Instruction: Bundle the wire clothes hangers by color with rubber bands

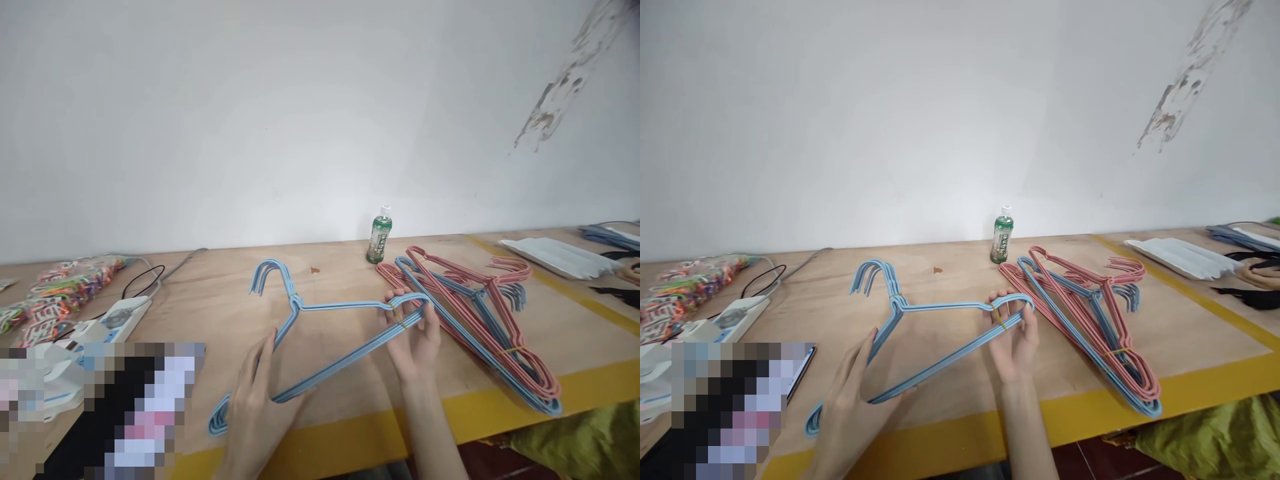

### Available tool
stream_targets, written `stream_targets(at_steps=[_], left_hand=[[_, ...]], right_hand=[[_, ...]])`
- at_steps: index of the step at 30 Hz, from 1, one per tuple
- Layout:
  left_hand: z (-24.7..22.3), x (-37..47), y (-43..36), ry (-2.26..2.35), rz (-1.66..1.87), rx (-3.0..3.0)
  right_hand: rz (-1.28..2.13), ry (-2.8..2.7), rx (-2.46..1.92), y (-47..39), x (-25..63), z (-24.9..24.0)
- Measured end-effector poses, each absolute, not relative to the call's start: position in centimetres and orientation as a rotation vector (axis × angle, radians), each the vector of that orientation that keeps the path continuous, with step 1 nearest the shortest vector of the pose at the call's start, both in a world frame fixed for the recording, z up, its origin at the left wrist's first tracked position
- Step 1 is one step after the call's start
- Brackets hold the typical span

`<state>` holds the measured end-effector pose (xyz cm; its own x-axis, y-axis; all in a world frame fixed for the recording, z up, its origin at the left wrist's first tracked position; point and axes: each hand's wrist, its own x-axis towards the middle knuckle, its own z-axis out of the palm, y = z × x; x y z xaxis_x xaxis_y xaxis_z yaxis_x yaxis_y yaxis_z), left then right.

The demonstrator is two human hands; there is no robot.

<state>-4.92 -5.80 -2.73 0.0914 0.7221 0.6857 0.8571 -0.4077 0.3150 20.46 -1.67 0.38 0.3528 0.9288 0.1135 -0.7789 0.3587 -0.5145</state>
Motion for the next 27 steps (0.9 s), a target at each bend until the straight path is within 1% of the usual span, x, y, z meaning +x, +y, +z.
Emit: stream_targets(at_steps=[8, 11, 15, 19, 24, 27], left_hand=[[-2.5, -4.7, -5.4, -1.724, -1.211, -2.192], [-2.7, -4.8, -5.4, -1.713, -1.185, -2.209], [-3.2, -4.7, -5.3, -1.662, -1.136, -2.246], [-3.5, -4.1, -5.1, -1.632, -1.094, -2.253], [-3.6, -3.7, -4.9, -1.646, -1.073, -2.259], [-3.7, -3.8, -5.0, -1.719, -1.022, -2.327]], right_hand=[[1.100, -0.402, -0.454, -0.8, 15.6, 0.8], [1.094, -0.422, -0.474, -0.9, 17.0, 0.7], [0.948, -0.370, -0.547, -0.8, 19.2, 0.0], [0.915, -0.256, -0.609, -0.8, 17.9, -0.7], [0.973, -0.252, -0.737, -1.5, 17.1, -0.9], [0.771, -0.290, -0.890, -1.9, 19.9, -1.3]])
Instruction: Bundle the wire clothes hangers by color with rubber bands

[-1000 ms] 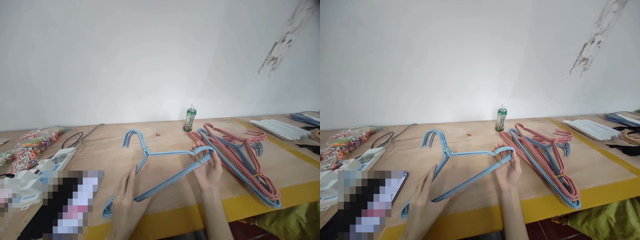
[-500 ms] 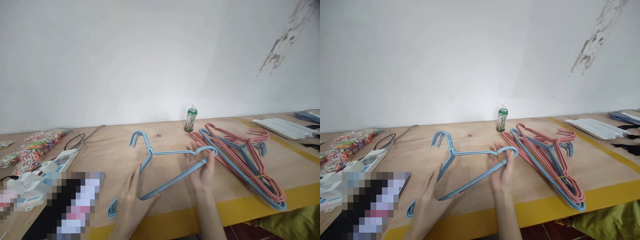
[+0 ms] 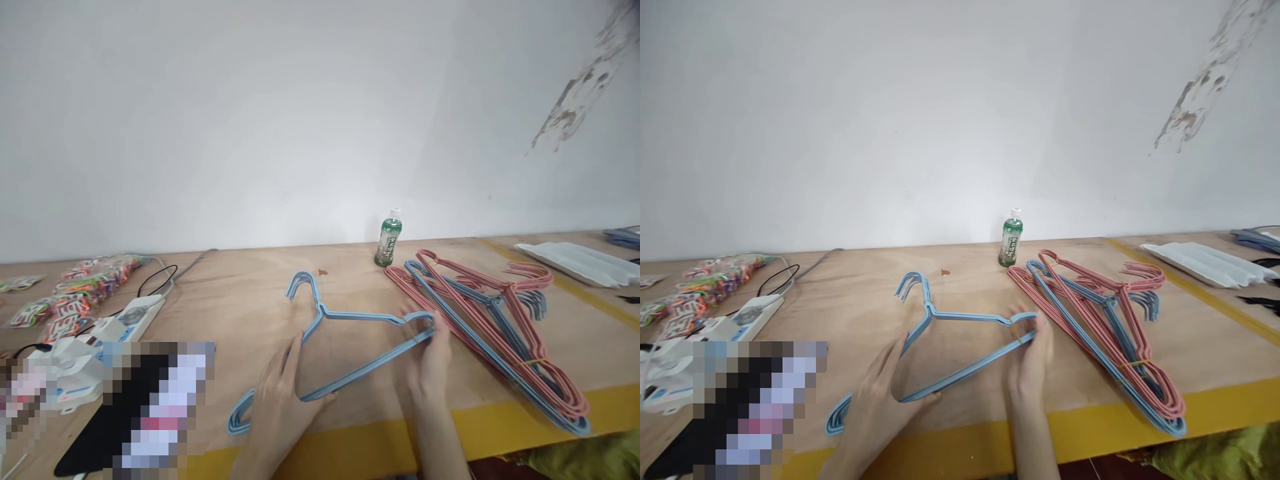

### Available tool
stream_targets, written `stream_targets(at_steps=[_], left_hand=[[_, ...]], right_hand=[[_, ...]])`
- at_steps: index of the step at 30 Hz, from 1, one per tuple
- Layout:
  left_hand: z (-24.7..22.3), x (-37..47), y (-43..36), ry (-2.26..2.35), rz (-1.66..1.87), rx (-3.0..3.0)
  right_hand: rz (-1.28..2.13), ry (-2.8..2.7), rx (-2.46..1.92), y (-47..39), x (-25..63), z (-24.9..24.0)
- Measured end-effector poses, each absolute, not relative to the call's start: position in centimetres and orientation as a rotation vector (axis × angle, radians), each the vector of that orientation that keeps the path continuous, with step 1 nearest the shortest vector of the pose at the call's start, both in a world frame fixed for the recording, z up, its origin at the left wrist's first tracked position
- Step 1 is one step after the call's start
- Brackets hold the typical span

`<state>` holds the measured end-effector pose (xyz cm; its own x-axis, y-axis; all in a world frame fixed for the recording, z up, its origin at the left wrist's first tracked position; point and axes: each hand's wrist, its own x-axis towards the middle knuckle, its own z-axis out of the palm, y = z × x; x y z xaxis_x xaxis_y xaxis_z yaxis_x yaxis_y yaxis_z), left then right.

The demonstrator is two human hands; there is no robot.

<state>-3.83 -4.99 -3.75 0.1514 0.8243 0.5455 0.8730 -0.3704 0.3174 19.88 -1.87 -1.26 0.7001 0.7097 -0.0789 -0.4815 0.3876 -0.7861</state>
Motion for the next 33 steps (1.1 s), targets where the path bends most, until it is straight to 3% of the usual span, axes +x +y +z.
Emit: stream_targets(at_steps=[2, 9, 20, 26, 33], left_hand=[[-4.0, -4.1, -5.1, -1.778, -0.976, -2.387], [-3.6, -5.6, -4.3, -1.966, -0.800, -2.654], [-0.7, -6.4, -3.8, -2.161, -0.159, -2.866], [-1.4, -9.1, -4.2, -2.129, -0.236, -2.844], [-1.6, -11.9, -4.5, -1.970, -0.187, -2.915]], right_hand=[[0.616, -0.403, -1.075, -2.2, 22.3, -1.8], [0.735, -1.572, -1.636, -4.5, 26.3, -4.0], [0.605, -2.203, -1.662, -5.5, 23.0, -1.6], [0.593, -2.434, -1.638, -4.2, 23.8, -1.8], [0.284, -2.567, -1.430, -2.9, 25.6, -3.4]])
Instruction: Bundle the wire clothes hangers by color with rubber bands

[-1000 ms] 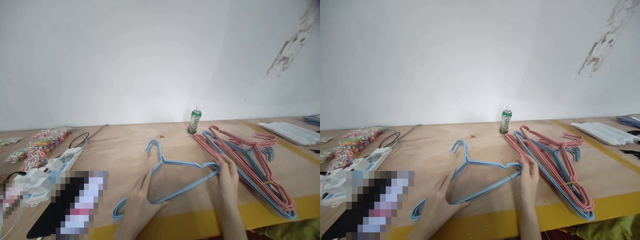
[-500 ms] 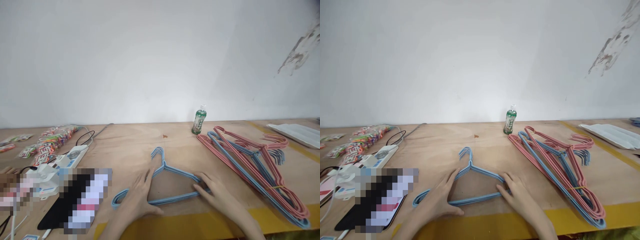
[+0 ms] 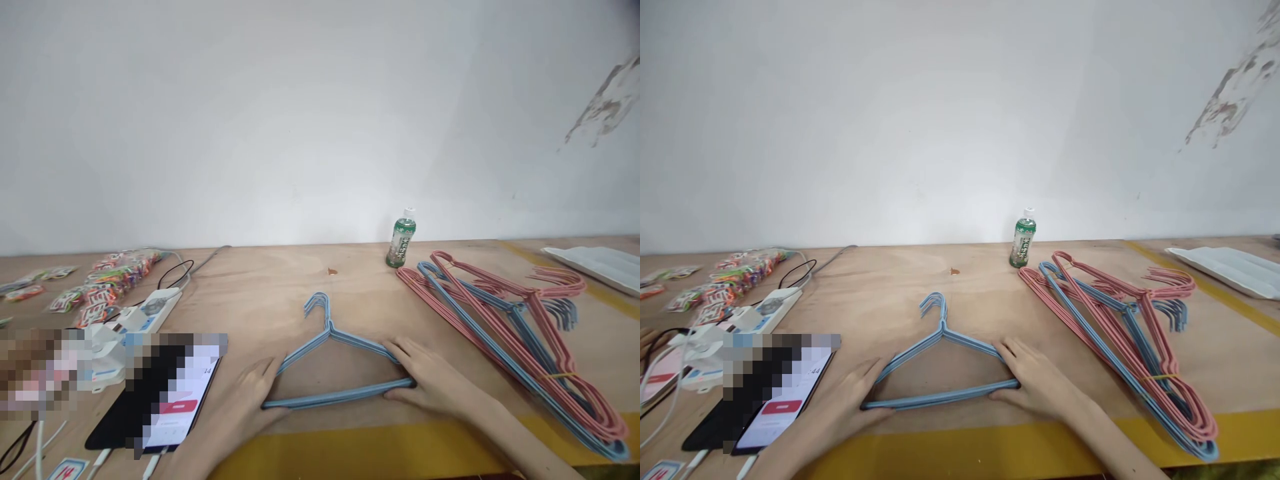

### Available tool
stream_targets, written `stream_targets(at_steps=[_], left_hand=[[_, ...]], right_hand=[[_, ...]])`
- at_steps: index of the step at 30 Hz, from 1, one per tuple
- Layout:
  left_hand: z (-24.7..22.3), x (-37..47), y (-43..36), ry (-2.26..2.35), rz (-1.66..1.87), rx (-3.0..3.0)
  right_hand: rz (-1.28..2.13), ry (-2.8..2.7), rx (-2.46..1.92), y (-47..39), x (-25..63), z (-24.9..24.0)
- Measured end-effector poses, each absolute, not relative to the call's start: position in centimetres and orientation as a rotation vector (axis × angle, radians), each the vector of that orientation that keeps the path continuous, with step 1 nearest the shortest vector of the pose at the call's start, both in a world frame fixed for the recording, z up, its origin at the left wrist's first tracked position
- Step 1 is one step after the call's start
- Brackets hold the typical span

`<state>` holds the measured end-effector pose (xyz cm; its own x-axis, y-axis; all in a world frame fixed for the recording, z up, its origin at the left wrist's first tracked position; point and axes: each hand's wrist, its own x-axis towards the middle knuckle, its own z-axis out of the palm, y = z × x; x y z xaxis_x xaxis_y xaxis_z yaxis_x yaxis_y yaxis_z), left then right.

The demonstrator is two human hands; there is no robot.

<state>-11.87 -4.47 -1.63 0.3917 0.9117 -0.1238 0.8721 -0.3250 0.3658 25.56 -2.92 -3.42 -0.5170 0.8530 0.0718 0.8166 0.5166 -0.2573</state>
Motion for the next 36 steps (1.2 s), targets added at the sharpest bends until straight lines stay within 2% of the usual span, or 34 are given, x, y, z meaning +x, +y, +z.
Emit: stream_targets(at_steps=[9, 17, 22, 30, 36], left_hand=[[-1.4, -12.0, -4.5, 1.446, 0.141, 2.376], [-0.2, -10.7, -4.2, 1.595, 0.088, 2.251], [0.8, -6.0, -3.2, 1.585, 0.027, 2.215], [1.0, -3.2, -2.0, 1.479, 0.025, 2.360], [0.9, -3.5, -2.0, 1.452, 0.071, 2.351]], right_hand=[[-0.054, -2.679, -1.223, -3.0, 26.1, -5.4], [0.273, -2.635, -1.403, -2.7, 24.6, -2.2], [0.463, -2.638, -1.300, -1.2, 21.1, -1.1], [0.182, -2.704, -1.315, -0.6, 18.3, -1.5], [0.139, -2.722, -1.283, -0.2, 18.3, -2.2]])
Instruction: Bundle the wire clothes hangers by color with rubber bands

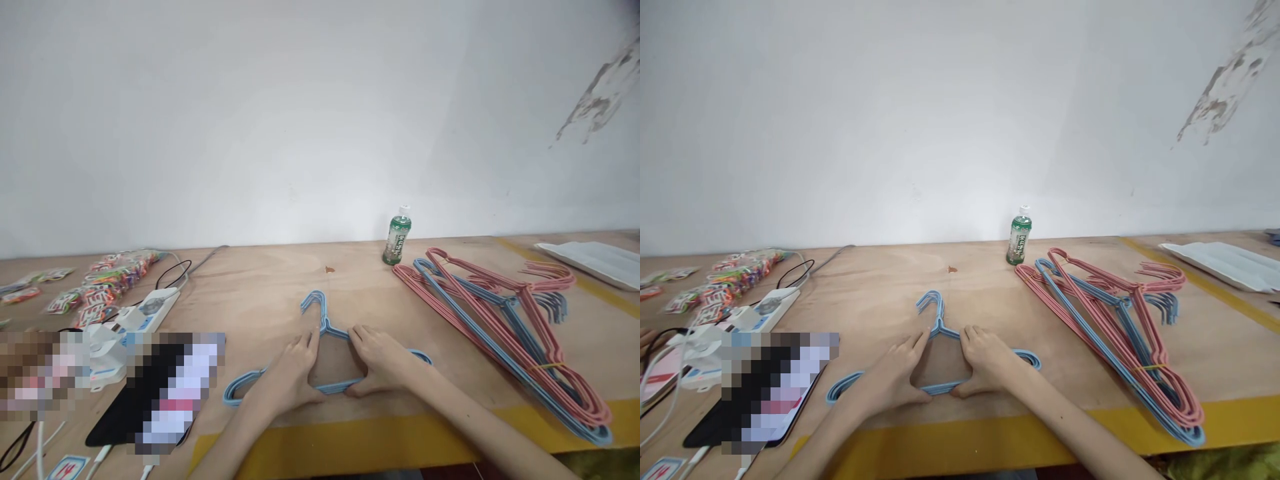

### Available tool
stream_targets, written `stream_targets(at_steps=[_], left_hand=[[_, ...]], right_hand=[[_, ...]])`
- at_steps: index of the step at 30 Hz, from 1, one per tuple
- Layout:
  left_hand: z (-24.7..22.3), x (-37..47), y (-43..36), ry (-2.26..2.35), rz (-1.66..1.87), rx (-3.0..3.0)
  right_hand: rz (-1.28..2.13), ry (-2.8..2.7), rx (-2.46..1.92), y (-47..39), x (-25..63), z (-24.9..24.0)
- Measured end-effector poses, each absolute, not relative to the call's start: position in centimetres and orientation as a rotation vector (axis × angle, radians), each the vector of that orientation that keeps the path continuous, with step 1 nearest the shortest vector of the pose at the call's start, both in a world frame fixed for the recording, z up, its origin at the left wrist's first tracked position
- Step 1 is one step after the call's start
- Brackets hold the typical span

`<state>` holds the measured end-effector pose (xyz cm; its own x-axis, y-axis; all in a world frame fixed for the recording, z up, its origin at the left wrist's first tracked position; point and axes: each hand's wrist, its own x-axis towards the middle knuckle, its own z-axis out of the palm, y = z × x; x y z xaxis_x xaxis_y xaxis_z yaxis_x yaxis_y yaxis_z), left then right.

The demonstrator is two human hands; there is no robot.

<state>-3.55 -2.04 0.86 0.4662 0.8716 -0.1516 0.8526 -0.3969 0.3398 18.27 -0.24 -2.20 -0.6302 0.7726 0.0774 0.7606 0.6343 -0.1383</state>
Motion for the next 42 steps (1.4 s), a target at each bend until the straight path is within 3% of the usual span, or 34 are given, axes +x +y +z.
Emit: stream_targets(at_steps=[9, 16, 22, 34, 42], left_hand=[[0.5, -6.5, -4.2, 1.653, -0.080, 2.185], [-3.6, -15.5, -7.1, 1.754, 0.277, 2.221], [-4.3, -17.4, -7.3, 1.767, 0.484, 2.127], [-1.3, -16.4, -5.4, 1.694, 0.253, 2.144], [-3.7, -17.8, -4.7, 1.633, 0.247, 2.280]], right_hand=[[0.518, -2.497, -1.593, -3.4, 23.1, -1.3], [0.347, -2.280, -1.645, -5.6, 28.9, -6.0], [0.284, -2.234, -1.559, -6.0, 30.1, -7.2], [0.202, -2.474, -1.542, -4.0, 30.1, -5.3], [0.120, -2.508, -1.533, -4.3, 29.6, -6.2]])
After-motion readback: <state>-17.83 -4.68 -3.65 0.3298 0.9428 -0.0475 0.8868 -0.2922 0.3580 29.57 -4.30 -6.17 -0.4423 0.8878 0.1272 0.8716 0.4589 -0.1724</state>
